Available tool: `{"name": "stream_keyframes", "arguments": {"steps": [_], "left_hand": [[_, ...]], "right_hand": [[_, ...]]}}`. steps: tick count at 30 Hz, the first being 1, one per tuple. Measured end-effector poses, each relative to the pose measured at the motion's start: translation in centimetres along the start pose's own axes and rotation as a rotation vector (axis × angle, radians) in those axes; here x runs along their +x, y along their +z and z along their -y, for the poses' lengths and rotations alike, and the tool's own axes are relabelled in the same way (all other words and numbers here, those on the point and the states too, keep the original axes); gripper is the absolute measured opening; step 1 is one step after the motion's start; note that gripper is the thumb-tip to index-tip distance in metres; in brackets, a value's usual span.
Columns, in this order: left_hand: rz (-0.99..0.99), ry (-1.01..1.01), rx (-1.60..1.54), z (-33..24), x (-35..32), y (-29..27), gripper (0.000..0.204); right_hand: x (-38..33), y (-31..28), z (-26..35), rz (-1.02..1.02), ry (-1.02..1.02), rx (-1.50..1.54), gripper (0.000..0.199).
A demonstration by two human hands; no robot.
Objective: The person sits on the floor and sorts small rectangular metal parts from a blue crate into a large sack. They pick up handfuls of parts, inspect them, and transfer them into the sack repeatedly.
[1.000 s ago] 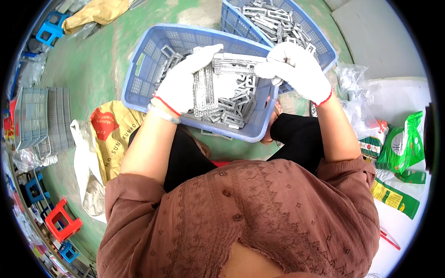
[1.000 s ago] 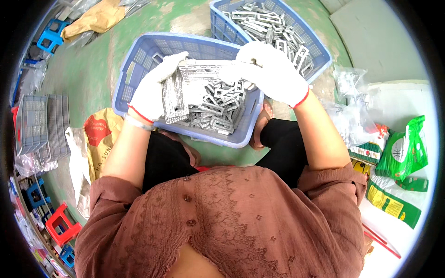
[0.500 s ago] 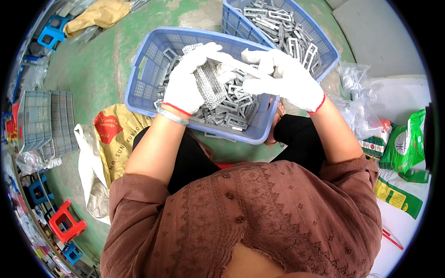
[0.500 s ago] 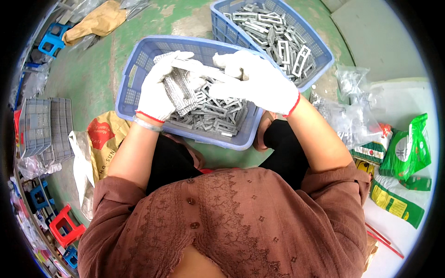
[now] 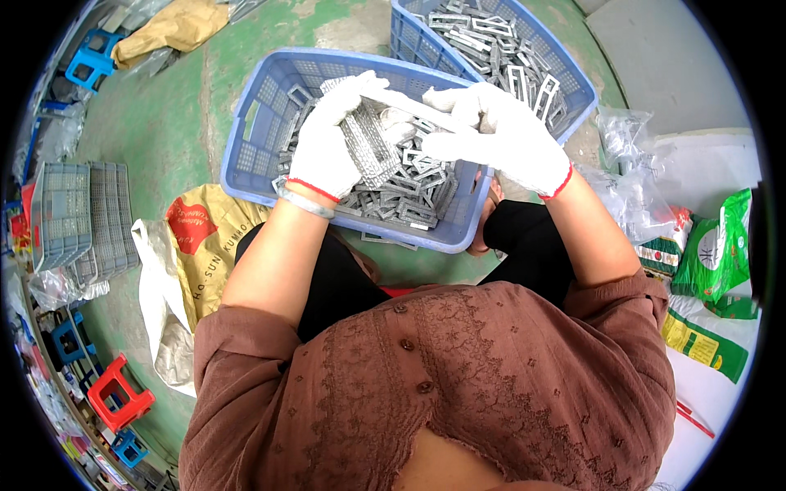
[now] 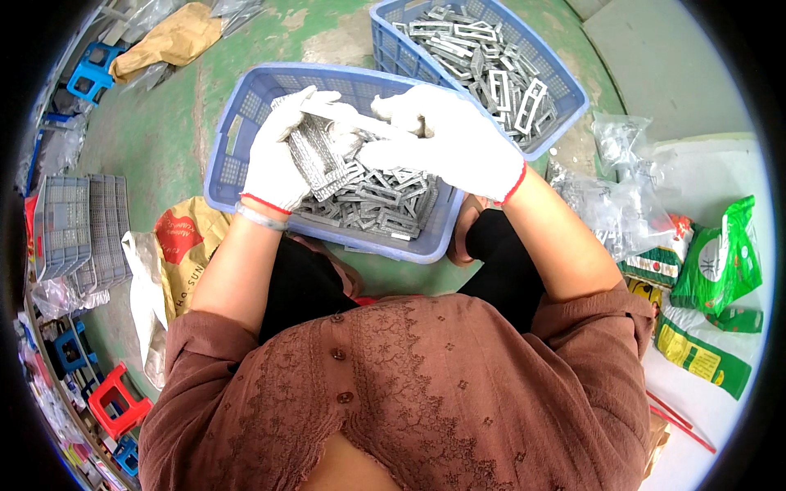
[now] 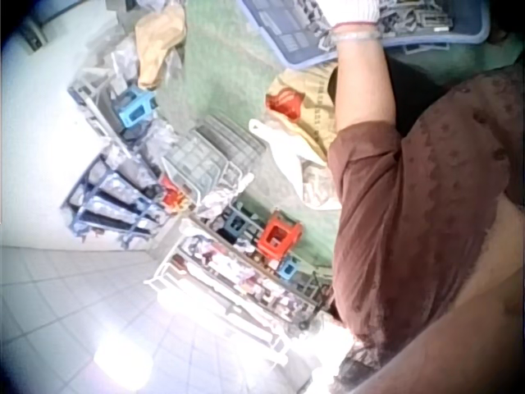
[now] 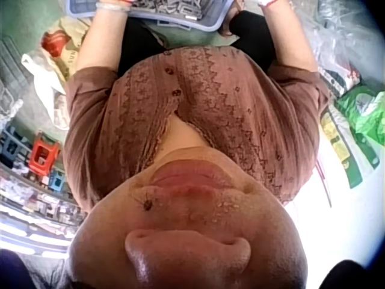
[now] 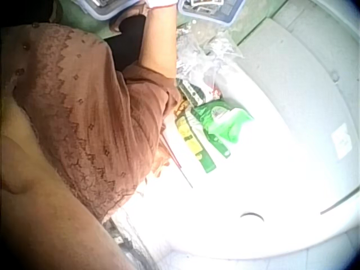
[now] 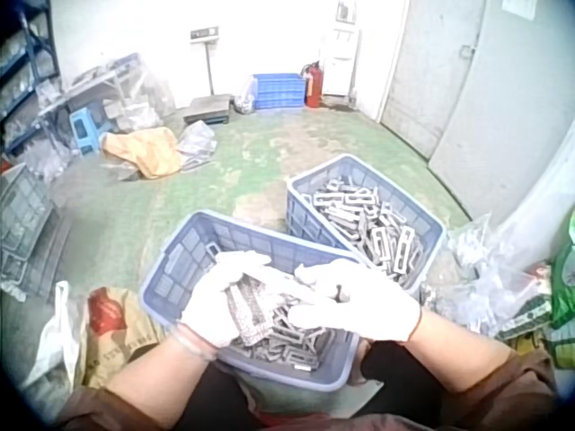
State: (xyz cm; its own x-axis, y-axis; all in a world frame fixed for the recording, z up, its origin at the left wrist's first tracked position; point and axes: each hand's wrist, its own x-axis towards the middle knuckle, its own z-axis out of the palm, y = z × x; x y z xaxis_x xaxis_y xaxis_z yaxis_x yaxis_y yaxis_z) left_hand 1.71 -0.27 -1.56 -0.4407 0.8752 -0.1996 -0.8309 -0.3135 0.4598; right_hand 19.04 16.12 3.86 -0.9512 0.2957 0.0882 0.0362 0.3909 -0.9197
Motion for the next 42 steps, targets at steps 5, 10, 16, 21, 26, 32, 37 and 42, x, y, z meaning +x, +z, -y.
{"name": "stream_keyframes", "arguments": {"steps": [5,10,16,21,26,32,37,42], "left_hand": [[0.034,-0.105,-0.005,-0.2,1.3,-1.0,0.032],[0.002,-0.098,0.053,0.9,1.0,1.5,0.031],[0.003,-0.285,0.064,-0.4,2.4,-0.5,0.027],[0.051,-0.282,0.152,-0.6,2.5,-1.2,0.034],[-0.065,-0.25,0.208,0.7,1.9,-1.0,0.032],[-0.02,-0.276,0.14,1.3,1.3,-0.9,0.033],[0.039,-0.277,0.056,1.9,0.4,0.9,0.039],[0.142,-0.261,-0.088,1.5,0.6,-0.4,0.038]], "right_hand": [[-0.5,-0.1,1.4,-0.034,0.189,0.304,0.027],[-1.8,-3.2,0.8,-0.162,-0.044,-0.011,0.027],[-11.8,-13.0,3.4,-0.474,0.453,-0.532,0.023],[-25.7,-16.1,-0.1,-0.443,0.796,-0.96,0.042],[-34.4,-14.2,-5.4,-0.562,1.135,-0.497,0.038],[-35.9,-12.6,-14.0,-0.36,1.289,-0.472,0.042],[-39.2,-12.1,-26.9,0.149,0.963,-0.681,0.026],[-38.4,-16.8,-27.0,0.406,0.632,-0.937,0.045]]}}
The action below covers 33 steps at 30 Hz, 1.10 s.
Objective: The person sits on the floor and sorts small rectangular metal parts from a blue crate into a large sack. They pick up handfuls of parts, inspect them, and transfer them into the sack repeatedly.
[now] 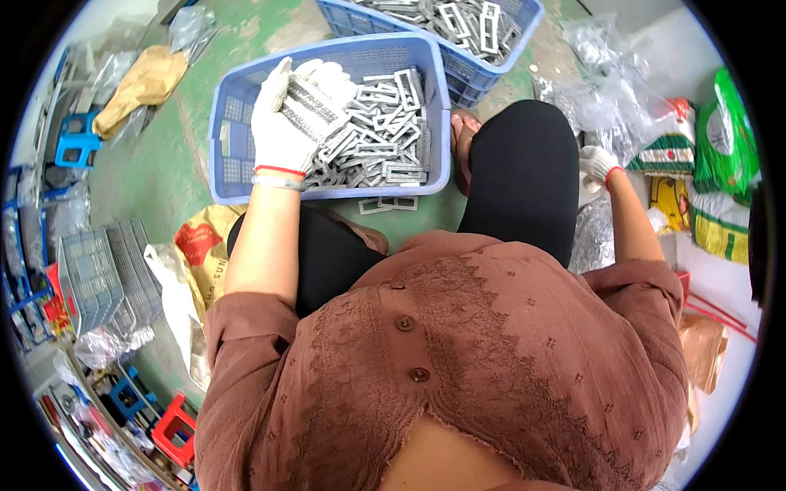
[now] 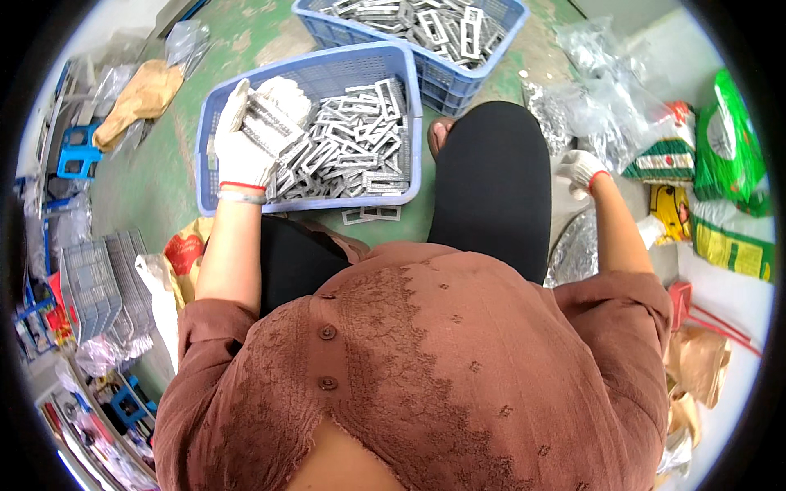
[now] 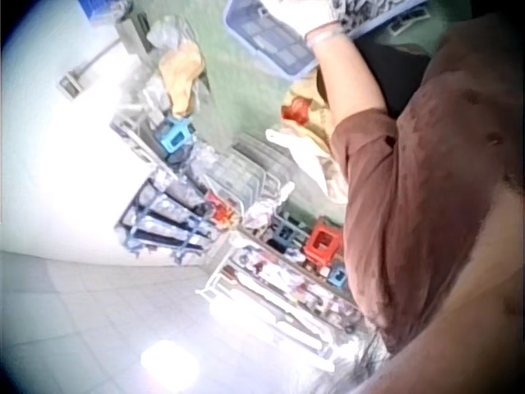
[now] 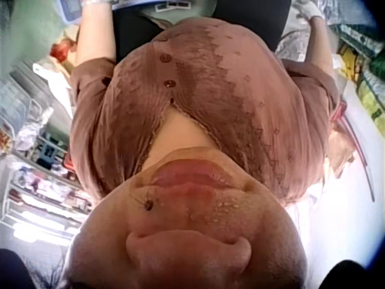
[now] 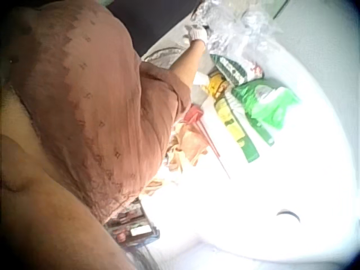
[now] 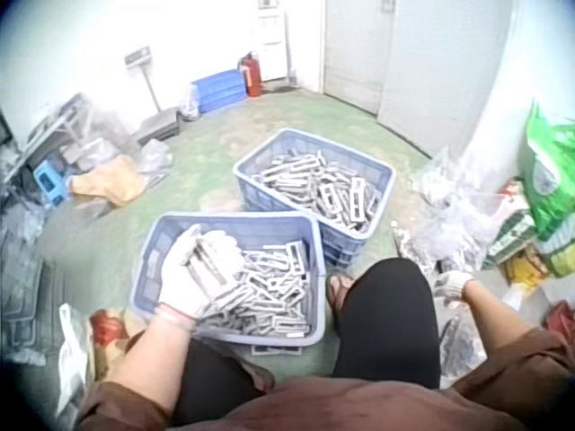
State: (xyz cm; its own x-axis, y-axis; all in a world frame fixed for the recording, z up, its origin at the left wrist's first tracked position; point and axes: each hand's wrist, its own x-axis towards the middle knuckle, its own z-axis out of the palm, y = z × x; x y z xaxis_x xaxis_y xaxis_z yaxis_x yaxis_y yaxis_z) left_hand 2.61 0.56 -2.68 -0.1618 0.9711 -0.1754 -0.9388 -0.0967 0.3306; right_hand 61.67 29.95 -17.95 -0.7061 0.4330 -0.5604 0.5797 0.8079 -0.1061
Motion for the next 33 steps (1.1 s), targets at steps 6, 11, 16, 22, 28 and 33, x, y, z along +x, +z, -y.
{"name": "stream_keyframes", "arguments": {"steps": [6,11,16,22,28,33], "left_hand": [[-0.005,0.062,-0.12,-0.5,-0.6,1.4,0.04],[-0.034,0.098,-0.124,-0.9,-0.5,1.9,0.042],[-0.093,0.141,-0.116,-1.6,-0.2,1.6,0.044],[-0.064,0.148,-0.178,-2.7,0.1,1.4,0.046],[-0.106,0.208,-0.157,-2.9,0.0,1.4,0.05],[-0.047,0.234,-0.096,-3.2,0.5,1.3,0.053]], "right_hand": [[1.9,-20.0,13.4,-0.222,0.4,0.227,0.031],[9.8,-28.5,22.9,-0.328,-0.03,0.002,0.032],[20.5,-27.9,31.0,-0.131,-0.18,-0.214,0.026],[31.7,-19.8,33.4,0.008,-0.231,-0.511,0.025],[36.7,-13.8,33.3,0.084,-0.079,-0.641,0.044],[38.3,-12.8,33.4,0.077,-0.037,-0.724,0.035]]}}
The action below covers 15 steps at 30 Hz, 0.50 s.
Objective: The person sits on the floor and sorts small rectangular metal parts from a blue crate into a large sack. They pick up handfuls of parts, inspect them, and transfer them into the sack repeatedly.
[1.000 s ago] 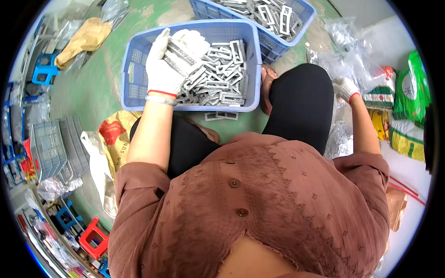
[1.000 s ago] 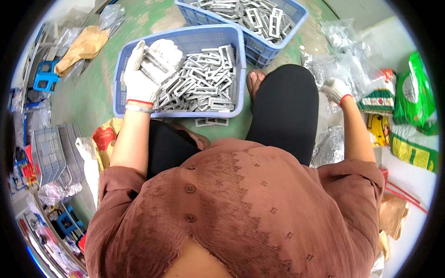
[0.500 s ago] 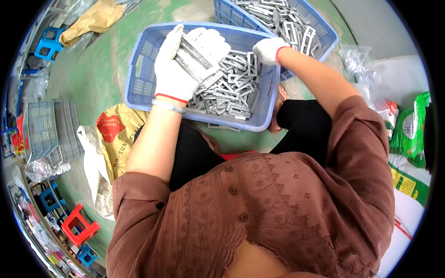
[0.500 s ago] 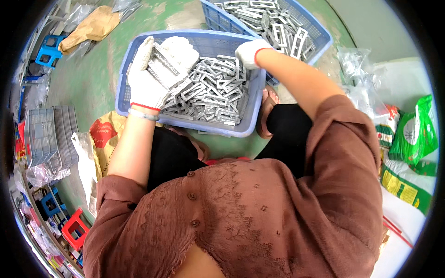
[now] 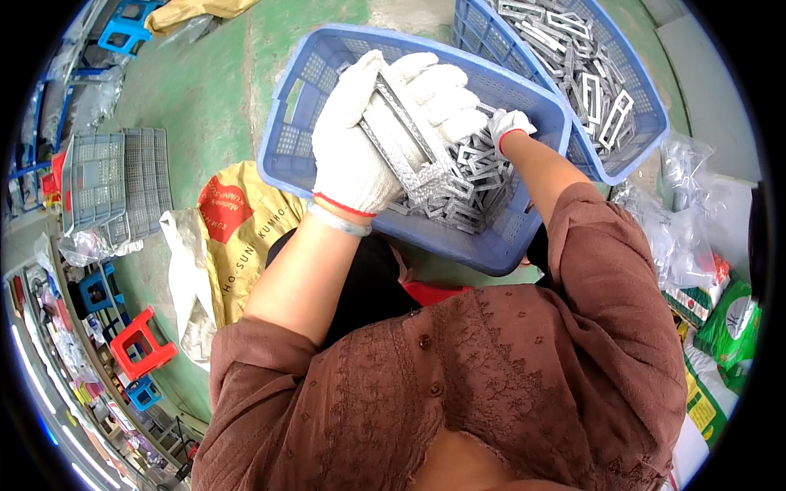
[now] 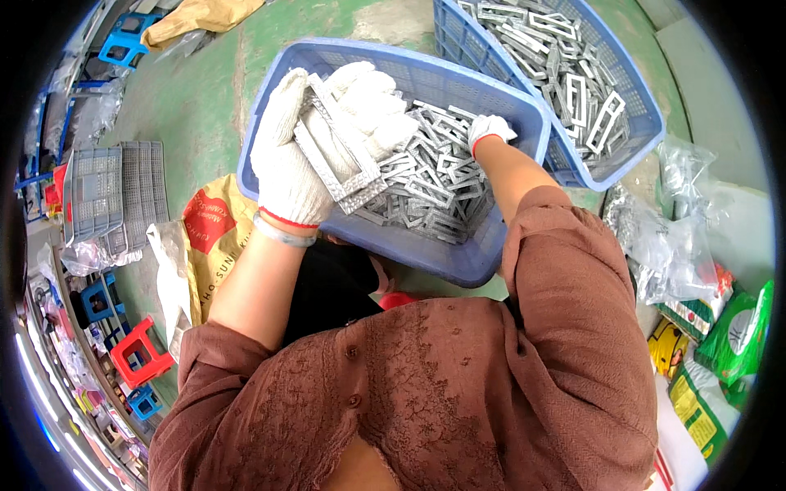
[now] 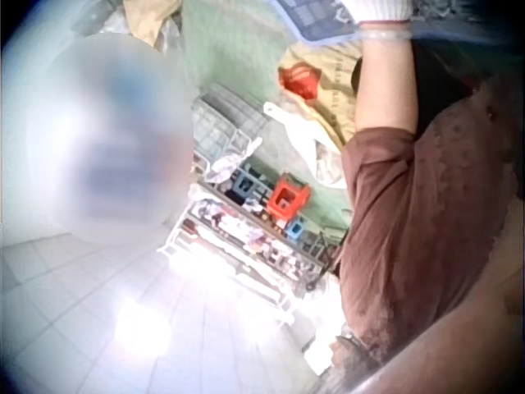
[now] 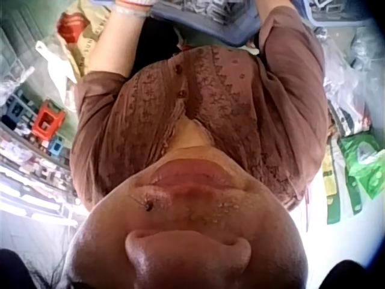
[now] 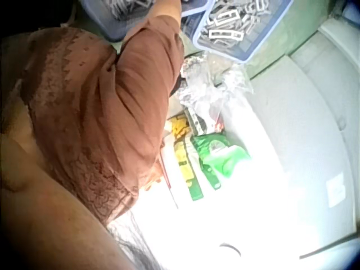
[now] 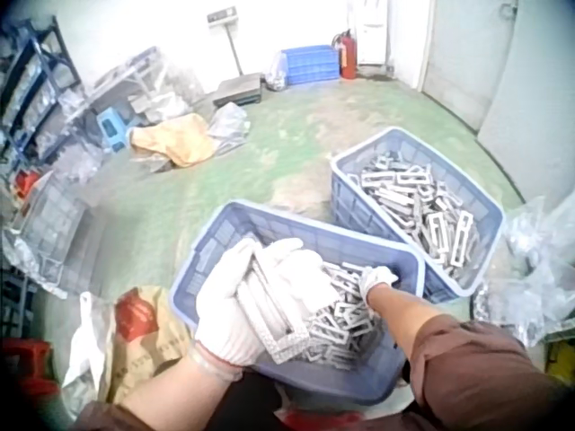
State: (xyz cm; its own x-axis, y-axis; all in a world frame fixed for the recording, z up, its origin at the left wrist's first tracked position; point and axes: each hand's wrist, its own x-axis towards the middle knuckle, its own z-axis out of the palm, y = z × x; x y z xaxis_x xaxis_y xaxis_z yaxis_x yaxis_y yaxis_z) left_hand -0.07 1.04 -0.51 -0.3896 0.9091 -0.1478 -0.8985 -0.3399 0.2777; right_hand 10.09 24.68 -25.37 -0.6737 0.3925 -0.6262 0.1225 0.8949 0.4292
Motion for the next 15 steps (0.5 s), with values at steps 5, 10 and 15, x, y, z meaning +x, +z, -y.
{"name": "stream_keyframes", "arguments": {"steps": [5,10,15], "left_hand": [[0.001,-0.048,-0.054,-0.1,0.2,-0.1,0.045],[-0.129,-0.039,-0.023,-0.3,0.4,-0.9,0.048],[-0.152,-0.061,-0.082,-0.1,0.1,-0.3,0.041]], "right_hand": [[2.0,-0.4,1.1,0.035,0.286,0.178,0.023],[-0.5,-1.4,0.9,-0.03,0.124,-0.084,0.021],[-3.0,-0.1,0.7,-0.231,0.121,-0.103,0.022]]}}
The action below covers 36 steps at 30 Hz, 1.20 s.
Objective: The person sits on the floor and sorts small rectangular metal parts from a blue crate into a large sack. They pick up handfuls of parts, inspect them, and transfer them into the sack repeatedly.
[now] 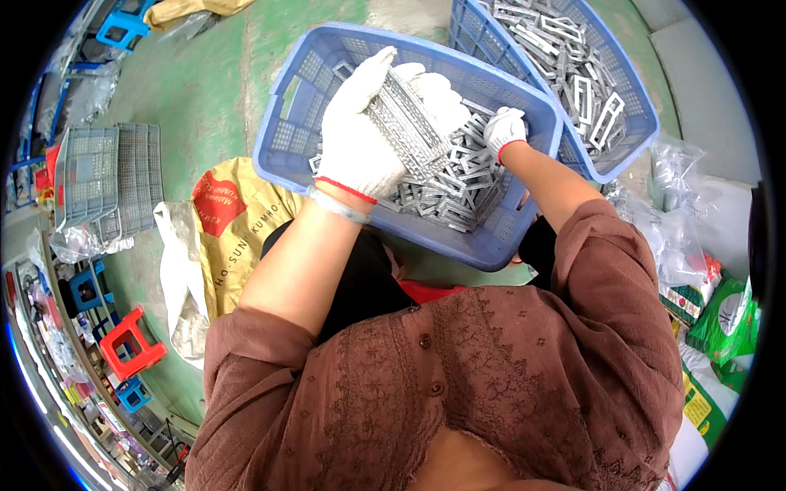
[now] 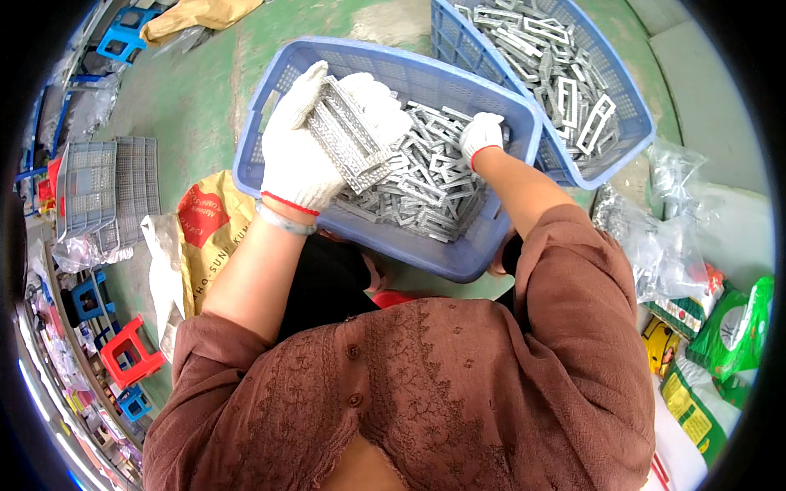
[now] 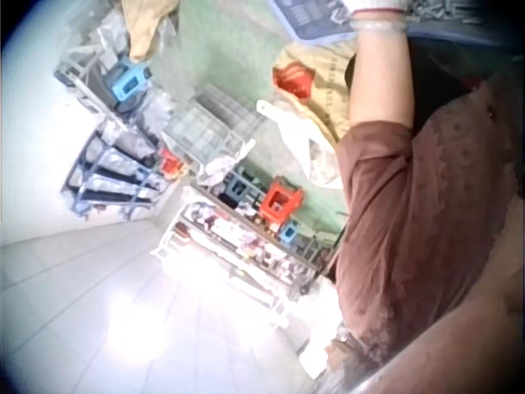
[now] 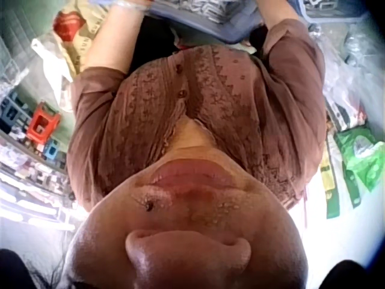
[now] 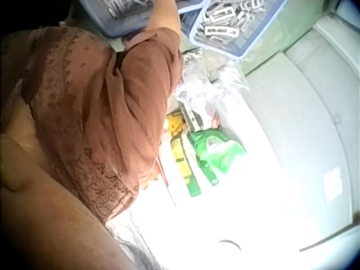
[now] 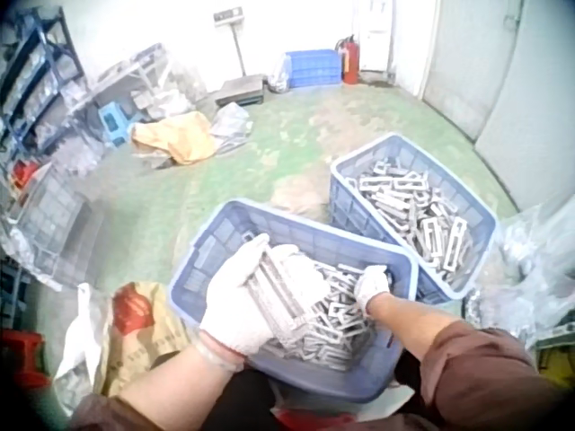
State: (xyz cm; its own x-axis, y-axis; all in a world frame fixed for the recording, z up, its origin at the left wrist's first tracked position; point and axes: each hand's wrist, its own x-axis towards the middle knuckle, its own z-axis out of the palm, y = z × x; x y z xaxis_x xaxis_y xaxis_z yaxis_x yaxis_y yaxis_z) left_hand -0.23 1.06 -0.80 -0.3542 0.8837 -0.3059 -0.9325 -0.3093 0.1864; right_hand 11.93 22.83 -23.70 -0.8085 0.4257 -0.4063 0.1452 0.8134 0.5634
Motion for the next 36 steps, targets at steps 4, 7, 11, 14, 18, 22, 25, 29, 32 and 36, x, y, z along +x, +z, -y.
{"name": "stream_keyframes", "arguments": {"steps": [4,7,11,14,18,22,25,29,32,36], "left_hand": [[0.069,0.05,0.143,-0.6,0.2,-2.0,0.033],[-0.029,0.077,0.295,-0.6,-0.1,-1.6,0.025],[-0.068,0.039,0.366,-0.5,0.2,-2.5,0.019],[-0.057,-0.018,0.387,-0.2,0.1,-3.2,0.025],[0.026,0.051,0.4,2.1,-2.8,0.0,0.029],[0.007,0.031,0.471,2.6,-3.3,0.2,0.027],[0.075,0.084,0.42,2.6,-3.2,-0.6,0.027],[0.038,0.106,0.42,2.1,-3.2,-0.5,0.029],[0.073,0.112,0.358,1.5,-3.1,-0.7,0.032],[0.146,0.177,0.401,1.3,-2.6,-0.9,0.031]], "right_hand": [[-2.5,-5.9,-4.3,0.173,-0.078,0.635,0.033],[-5.3,-10.7,-8.4,0.229,-0.188,1.162,0.034],[-10.7,-16.3,-11.9,-0.105,-0.27,1.384,0.024],[-14.7,-19.8,-13.5,-0.302,-0.297,1.17,0.027],[-18.9,-20.9,-12.5,-0.619,-0.264,0.815,0.028],[-20.6,-20.5,-11.4,-0.753,-0.191,0.915,0.032],[-20.3,-19.7,-10.5,-0.687,-0.14,1.175,0.044],[-20.8,-19.8,-11.7,-0.464,-0.279,1.446,0.059],[-20.6,-18.2,-13.0,-0.062,-0.519,2.059,0.058],[-20.2,-17.6,-13.3,0.144,-0.542,2.436,0.055]]}}
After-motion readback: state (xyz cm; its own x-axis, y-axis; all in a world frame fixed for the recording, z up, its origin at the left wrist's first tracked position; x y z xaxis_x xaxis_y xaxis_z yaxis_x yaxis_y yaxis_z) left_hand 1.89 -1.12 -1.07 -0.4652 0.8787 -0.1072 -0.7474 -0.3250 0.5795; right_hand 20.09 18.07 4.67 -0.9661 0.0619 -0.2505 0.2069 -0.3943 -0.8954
